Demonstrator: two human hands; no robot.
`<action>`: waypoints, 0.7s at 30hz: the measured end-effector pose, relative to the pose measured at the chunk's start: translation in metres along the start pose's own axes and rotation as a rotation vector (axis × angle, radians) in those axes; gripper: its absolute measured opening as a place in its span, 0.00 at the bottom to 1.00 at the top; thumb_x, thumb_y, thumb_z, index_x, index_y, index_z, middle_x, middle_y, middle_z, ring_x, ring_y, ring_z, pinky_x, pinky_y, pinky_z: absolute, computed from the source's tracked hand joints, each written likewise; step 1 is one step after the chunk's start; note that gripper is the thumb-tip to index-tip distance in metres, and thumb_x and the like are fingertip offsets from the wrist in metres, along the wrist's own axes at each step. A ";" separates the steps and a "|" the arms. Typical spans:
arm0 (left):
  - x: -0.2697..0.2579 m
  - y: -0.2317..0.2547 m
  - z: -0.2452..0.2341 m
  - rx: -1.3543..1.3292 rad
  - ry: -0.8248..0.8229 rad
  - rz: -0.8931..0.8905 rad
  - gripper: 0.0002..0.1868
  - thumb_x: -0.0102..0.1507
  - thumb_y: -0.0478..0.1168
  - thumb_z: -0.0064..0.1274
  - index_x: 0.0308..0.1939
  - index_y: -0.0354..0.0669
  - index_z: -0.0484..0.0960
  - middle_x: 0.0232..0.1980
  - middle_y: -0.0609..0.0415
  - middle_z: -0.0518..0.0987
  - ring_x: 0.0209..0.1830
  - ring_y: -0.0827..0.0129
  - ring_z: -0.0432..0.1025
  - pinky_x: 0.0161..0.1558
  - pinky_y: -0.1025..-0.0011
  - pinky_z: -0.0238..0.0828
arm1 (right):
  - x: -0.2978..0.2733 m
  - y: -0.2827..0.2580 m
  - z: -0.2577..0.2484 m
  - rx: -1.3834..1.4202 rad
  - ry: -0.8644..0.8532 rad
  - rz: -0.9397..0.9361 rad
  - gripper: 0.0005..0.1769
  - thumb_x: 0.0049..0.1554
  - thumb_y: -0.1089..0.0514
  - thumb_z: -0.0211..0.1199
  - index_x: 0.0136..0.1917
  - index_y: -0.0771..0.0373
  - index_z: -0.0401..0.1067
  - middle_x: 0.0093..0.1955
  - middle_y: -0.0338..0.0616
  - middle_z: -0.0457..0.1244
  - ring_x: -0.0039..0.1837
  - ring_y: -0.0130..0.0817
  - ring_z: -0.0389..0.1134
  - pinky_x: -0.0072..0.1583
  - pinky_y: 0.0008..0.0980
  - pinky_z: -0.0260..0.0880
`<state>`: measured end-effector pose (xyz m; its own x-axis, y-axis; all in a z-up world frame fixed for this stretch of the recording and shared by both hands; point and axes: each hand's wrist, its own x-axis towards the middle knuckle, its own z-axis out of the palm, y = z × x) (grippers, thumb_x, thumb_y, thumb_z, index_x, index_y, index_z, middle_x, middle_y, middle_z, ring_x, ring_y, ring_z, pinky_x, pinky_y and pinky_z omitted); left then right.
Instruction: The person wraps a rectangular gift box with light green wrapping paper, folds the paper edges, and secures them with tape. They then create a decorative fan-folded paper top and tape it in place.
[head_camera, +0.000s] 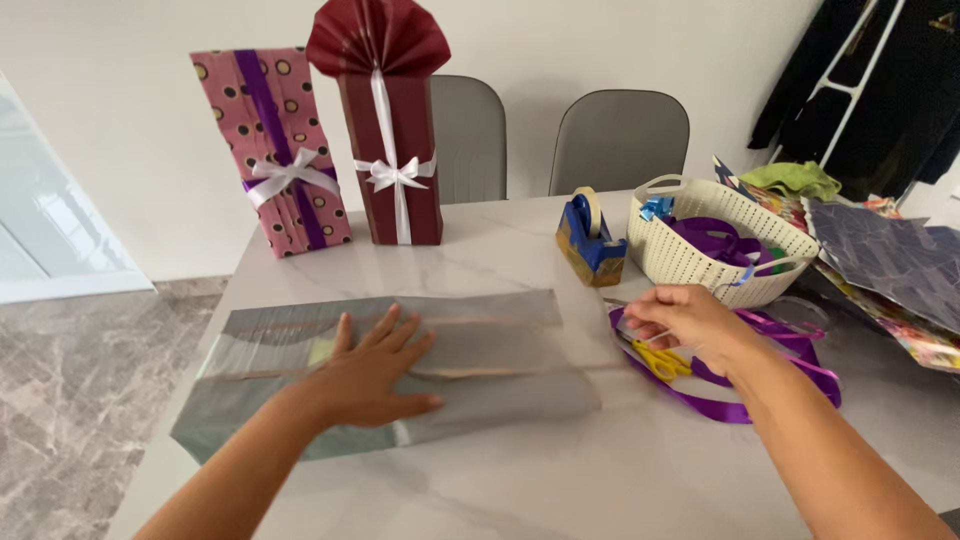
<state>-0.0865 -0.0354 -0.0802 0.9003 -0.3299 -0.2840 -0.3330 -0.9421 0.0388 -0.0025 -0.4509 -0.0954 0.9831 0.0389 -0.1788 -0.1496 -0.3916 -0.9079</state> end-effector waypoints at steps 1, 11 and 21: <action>-0.002 -0.004 -0.001 -0.002 -0.002 0.007 0.52 0.58 0.77 0.36 0.80 0.61 0.44 0.85 0.57 0.35 0.84 0.63 0.20 0.75 0.38 0.11 | 0.007 0.007 0.003 -0.041 -0.009 0.025 0.17 0.57 0.51 0.65 0.53 0.66 0.78 0.46 0.44 0.72 0.45 0.29 0.71 0.46 0.30 0.72; 0.019 0.054 0.020 0.062 0.217 0.056 0.48 0.64 0.74 0.33 0.80 0.52 0.46 0.84 0.46 0.37 0.83 0.58 0.26 0.72 0.34 0.12 | 0.018 0.048 0.030 -0.003 -0.136 0.220 0.12 0.56 0.51 0.68 0.44 0.61 0.74 0.38 0.40 0.65 0.41 0.31 0.65 0.44 0.32 0.67; 0.042 0.102 0.031 -0.006 0.290 0.103 0.51 0.62 0.74 0.32 0.80 0.49 0.47 0.84 0.42 0.38 0.82 0.54 0.25 0.68 0.29 0.09 | 0.030 0.055 0.031 0.263 -0.126 0.235 0.06 0.54 0.57 0.70 0.42 0.58 0.74 0.40 0.35 0.66 0.45 0.29 0.67 0.49 0.33 0.71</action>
<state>-0.0912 -0.1439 -0.1183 0.9047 -0.4259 0.0073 -0.4255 -0.9030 0.0594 0.0159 -0.4433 -0.1624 0.9004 0.0951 -0.4245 -0.4080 -0.1543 -0.8999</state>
